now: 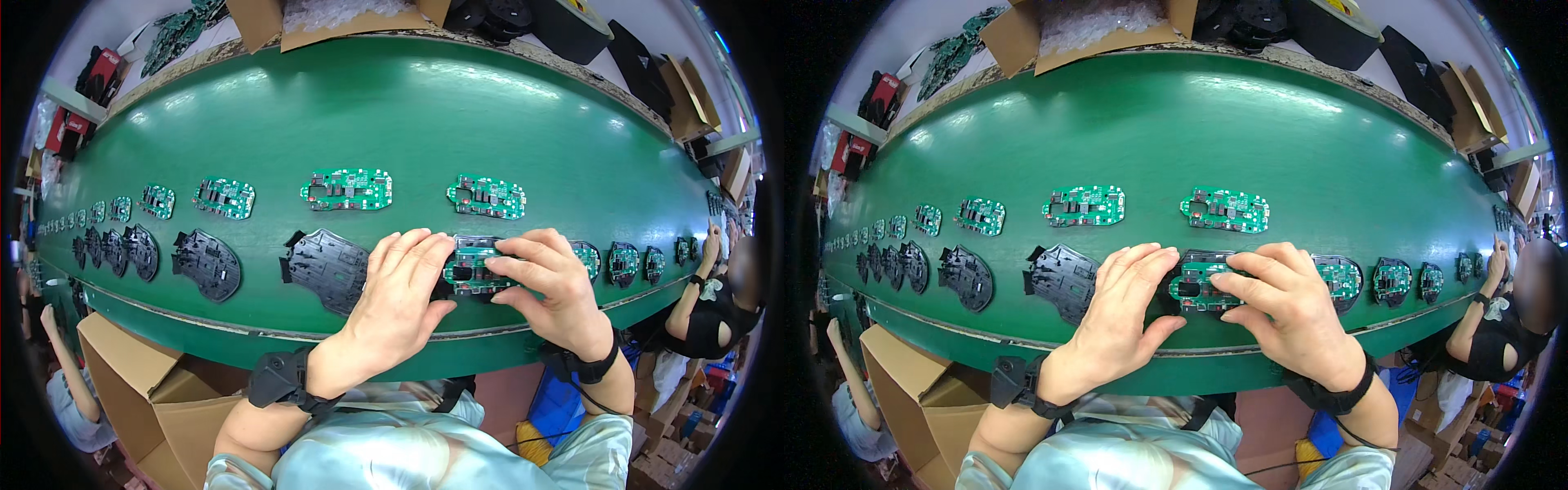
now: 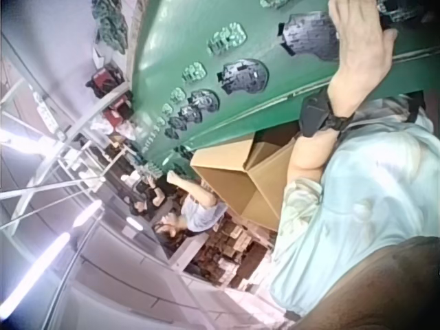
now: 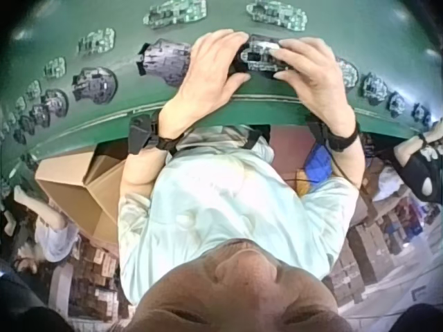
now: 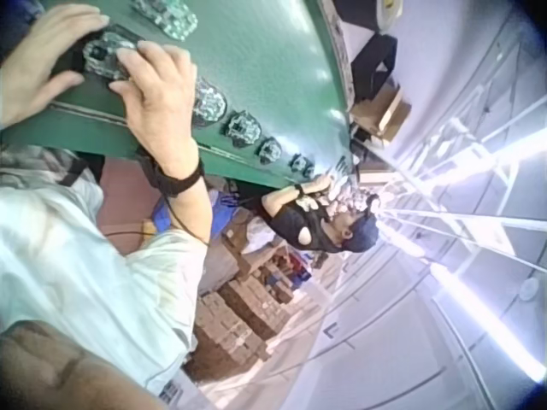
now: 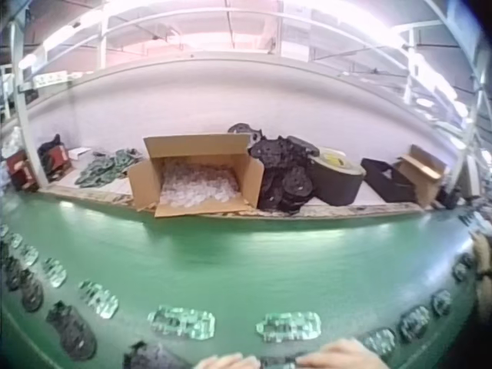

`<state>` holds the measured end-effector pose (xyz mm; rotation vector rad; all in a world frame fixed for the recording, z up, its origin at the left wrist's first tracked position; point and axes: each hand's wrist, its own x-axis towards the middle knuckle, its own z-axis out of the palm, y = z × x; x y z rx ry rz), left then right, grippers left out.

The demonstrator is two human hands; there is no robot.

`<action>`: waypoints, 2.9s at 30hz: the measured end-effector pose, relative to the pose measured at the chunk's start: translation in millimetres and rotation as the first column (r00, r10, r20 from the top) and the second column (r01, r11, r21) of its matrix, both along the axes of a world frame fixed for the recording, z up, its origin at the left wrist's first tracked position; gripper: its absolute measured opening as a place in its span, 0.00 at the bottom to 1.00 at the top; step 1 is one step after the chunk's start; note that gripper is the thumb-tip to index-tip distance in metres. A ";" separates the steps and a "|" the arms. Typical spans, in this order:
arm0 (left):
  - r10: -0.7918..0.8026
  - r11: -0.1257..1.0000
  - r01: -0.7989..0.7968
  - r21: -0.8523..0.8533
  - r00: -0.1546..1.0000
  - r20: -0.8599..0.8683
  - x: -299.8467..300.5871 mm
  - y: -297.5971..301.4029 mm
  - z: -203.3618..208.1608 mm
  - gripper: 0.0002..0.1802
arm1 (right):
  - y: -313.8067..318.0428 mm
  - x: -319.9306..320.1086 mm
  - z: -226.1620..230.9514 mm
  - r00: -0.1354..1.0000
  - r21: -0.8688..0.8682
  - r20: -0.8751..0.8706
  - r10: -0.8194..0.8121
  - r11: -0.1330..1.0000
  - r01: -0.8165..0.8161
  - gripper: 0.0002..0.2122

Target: Assembling internal components and circuit boards into computer mouse shells on a production line.

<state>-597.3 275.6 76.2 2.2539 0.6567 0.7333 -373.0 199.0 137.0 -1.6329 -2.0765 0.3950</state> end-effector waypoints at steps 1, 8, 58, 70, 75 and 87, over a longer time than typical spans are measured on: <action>-0.002 1.000 0.002 0.006 1.000 0.003 0.2 0.3 0.3 0.44 | 0.4 -1.4 -2.7 1.000 -0.002 0.000 -0.001 1.000 0.001 0.23; -0.001 1.000 0.001 0.015 1.000 -0.030 0.0 0.5 3.3 0.43 | 3.0 -3.6 -10.0 0.999 -0.010 0.045 0.011 1.000 -0.011 0.19; -0.105 0.988 0.104 -0.112 0.994 0.003 0.1 20.6 6.3 0.39 | 9.2 -12.6 -21.4 0.996 0.042 -0.057 -0.070 0.997 0.072 0.18; -0.114 0.988 0.113 -0.108 0.993 -0.010 0.8 23.1 8.7 0.39 | 11.6 -11.0 -21.0 0.999 0.051 -0.039 -0.027 0.998 0.029 0.19; -0.138 0.986 0.133 -0.102 0.989 -0.044 -0.1 24.4 12.4 0.38 | 11.2 -17.1 -21.3 0.997 0.061 0.051 -0.049 0.997 0.046 0.19; -0.032 0.995 0.023 -0.099 0.995 -0.096 10.3 29.6 21.0 0.22 | 10.0 -26.1 -25.2 0.990 0.106 0.062 -0.124 0.988 0.117 0.14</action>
